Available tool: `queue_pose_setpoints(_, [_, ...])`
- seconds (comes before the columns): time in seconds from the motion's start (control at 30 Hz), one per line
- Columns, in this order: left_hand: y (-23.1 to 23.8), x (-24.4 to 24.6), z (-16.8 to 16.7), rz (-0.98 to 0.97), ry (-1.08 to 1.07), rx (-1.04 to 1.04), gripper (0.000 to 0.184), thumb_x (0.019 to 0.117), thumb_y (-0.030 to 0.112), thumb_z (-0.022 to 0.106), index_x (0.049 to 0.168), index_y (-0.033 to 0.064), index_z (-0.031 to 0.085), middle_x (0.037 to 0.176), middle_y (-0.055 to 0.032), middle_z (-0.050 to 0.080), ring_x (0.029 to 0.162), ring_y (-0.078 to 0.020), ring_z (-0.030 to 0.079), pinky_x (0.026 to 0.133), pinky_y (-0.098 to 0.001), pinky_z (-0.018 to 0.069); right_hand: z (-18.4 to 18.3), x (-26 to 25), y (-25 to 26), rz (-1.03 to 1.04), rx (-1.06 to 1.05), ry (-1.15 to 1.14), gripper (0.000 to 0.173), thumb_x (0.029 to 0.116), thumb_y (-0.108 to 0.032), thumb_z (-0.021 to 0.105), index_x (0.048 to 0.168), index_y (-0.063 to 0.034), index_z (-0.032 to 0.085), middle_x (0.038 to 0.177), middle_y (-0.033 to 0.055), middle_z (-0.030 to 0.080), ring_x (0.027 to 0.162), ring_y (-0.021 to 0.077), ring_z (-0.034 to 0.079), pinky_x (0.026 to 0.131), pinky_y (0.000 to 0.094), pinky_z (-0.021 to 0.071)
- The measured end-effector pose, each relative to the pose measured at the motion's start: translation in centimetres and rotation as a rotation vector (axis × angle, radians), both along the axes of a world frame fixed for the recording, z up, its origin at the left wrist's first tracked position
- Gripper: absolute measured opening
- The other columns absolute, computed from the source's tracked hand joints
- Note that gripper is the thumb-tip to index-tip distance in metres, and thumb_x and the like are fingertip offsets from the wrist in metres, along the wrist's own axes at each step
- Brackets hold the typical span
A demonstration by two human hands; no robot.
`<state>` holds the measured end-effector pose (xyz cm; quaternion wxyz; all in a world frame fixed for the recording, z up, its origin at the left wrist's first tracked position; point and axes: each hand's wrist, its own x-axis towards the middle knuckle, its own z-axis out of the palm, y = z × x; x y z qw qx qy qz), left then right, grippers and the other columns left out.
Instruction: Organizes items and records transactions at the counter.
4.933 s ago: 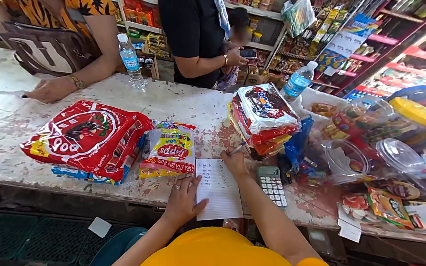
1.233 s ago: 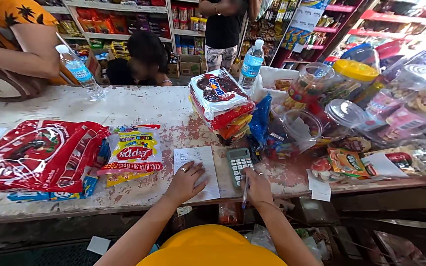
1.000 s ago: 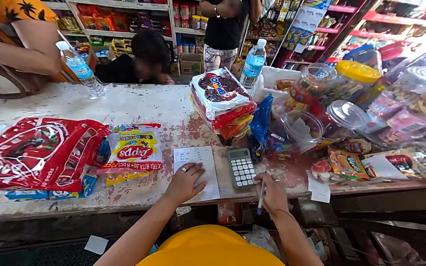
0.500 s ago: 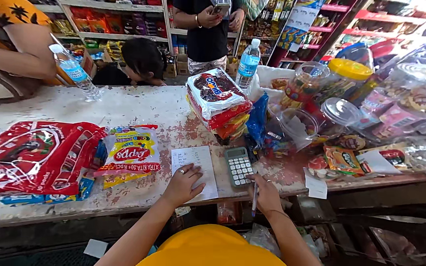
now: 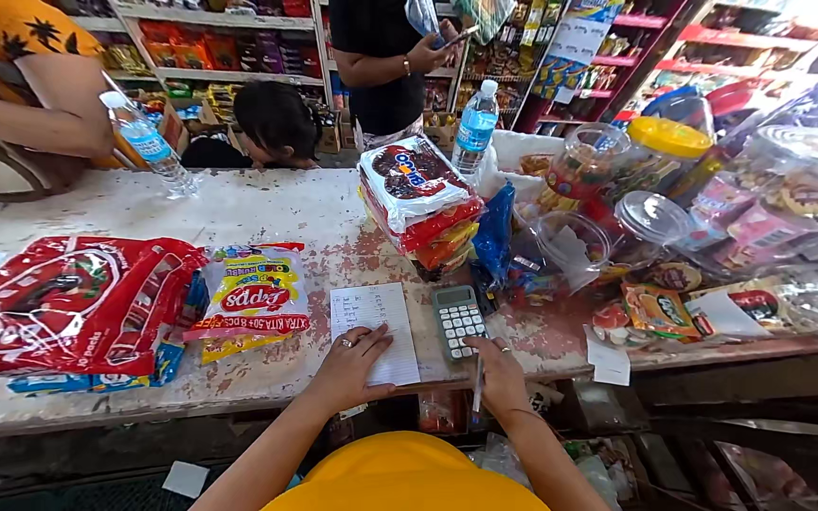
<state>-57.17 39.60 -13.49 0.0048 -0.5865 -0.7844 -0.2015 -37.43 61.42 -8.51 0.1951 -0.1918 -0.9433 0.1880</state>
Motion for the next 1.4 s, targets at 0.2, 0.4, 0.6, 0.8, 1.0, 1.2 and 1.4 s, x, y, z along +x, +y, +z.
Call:
queue_pose_setpoints(0.2, [0.1, 0.2, 0.0, -0.025, 0.009, 0.011, 0.081, 0.0845, 0.073, 0.059, 0.143, 0.0173, 0.06, 0.154, -0.0033, 0.053, 0.136, -0.0376, 0.051, 0.104, -0.0601, 0.0429, -0.2, 1.1, 2.1, -0.023, 0.003, 0.058, 0.032, 0.0887, -0.01, 0.054, 0.113, -0.0026, 0.073, 0.101, 0.0171, 0.075, 0.089, 0.0416, 0.07, 0.073, 0.0548, 0.0561])
queue_pose_setpoints(0.4, [0.3, -0.4, 0.7, -0.029, 0.021, -0.051, 0.076, 0.0901, 0.066, 0.058, 0.145, 0.013, 0.058, 0.155, -0.0067, 0.051, 0.139, -0.0403, 0.049, 0.107, -0.061, 0.0418, -0.5, 1.9, 2.8, -0.073, -0.017, 0.064, 0.031, 0.0897, -0.007, 0.053, 0.114, -0.0003, 0.071, 0.105, 0.0186, 0.074, 0.091, 0.0416, 0.071, 0.076, 0.0561, 0.0566])
queue_pose_setpoints(0.6, [0.6, -1.1, 0.6, 0.004, 0.007, -0.099, 0.077, 0.0944, 0.065, 0.05, 0.151, 0.0137, 0.05, 0.161, -0.0053, 0.044, 0.145, -0.0396, 0.042, 0.112, -0.0614, 0.0357, 0.7, 0.1, 2.4, -0.093, -0.022, -0.036, 0.032, 0.091, -0.006, 0.055, 0.119, -0.002, 0.071, 0.105, 0.0199, 0.073, 0.093, 0.0453, 0.069, 0.075, 0.0584, 0.0556])
queue_pose_setpoints(0.8, [0.1, -1.1, -0.2, -0.033, 0.027, 0.017, 0.065, 0.0966, 0.06, 0.049, 0.143, 0.016, 0.06, 0.153, -0.0045, 0.054, 0.142, -0.042, 0.045, 0.11, -0.0633, 0.0385, 0.3, -1.0, 1.1, -0.04, 0.015, -0.056, 0.029, 0.0893, -0.006, 0.06, 0.116, -0.0004, 0.071, 0.107, 0.0186, 0.074, 0.098, 0.0445, 0.07, 0.078, 0.0565, 0.057])
queue_pose_setpoints(1.0, [-0.1, -1.1, -0.5, -0.027, 0.047, 0.04, 0.06, 0.0964, 0.056, 0.051, 0.141, 0.0178, 0.062, 0.151, -0.0035, 0.056, 0.143, -0.0397, 0.046, 0.11, -0.0615, 0.0394, 0.0, 1.2, 1.3, -0.061, 0.01, 0.025, 0.032, 0.0877, -0.006, 0.059, 0.117, -0.0006, 0.072, 0.107, 0.0192, 0.074, 0.092, 0.0442, 0.07, 0.075, 0.0571, 0.0571])
queue_pose_setpoints(1.2, [0.2, -1.1, -0.1, -0.019, 0.027, 0.027, 0.059, 0.0954, 0.056, 0.052, 0.139, 0.0179, 0.063, 0.151, -0.0033, 0.056, 0.142, -0.0383, 0.047, 0.11, -0.0598, 0.0395, 0.9, 0.4, 2.5, -0.115, -0.017, -0.046, 0.029, 0.0892, -0.006, 0.057, 0.114, -0.0007, 0.071, 0.101, 0.0207, 0.073, 0.091, 0.0448, 0.069, 0.074, 0.0576, 0.0553])
queue_pose_setpoints(1.4, [-0.2, -0.3, 1.1, -0.018, -0.132, -0.017, 0.059, 0.0924, 0.047, 0.068, 0.142, 0.0156, 0.061, 0.153, -0.0064, 0.054, 0.147, -0.0373, 0.04, 0.119, -0.0589, 0.0306, 1.9, -1.0, 0.0, -0.035, -0.038, -0.151, 0.031, 0.0937, -0.001, 0.061, 0.123, 0.0081, 0.066, 0.121, 0.0328, 0.066, 0.112, 0.0532, 0.065, 0.095, 0.0693, 0.0479])
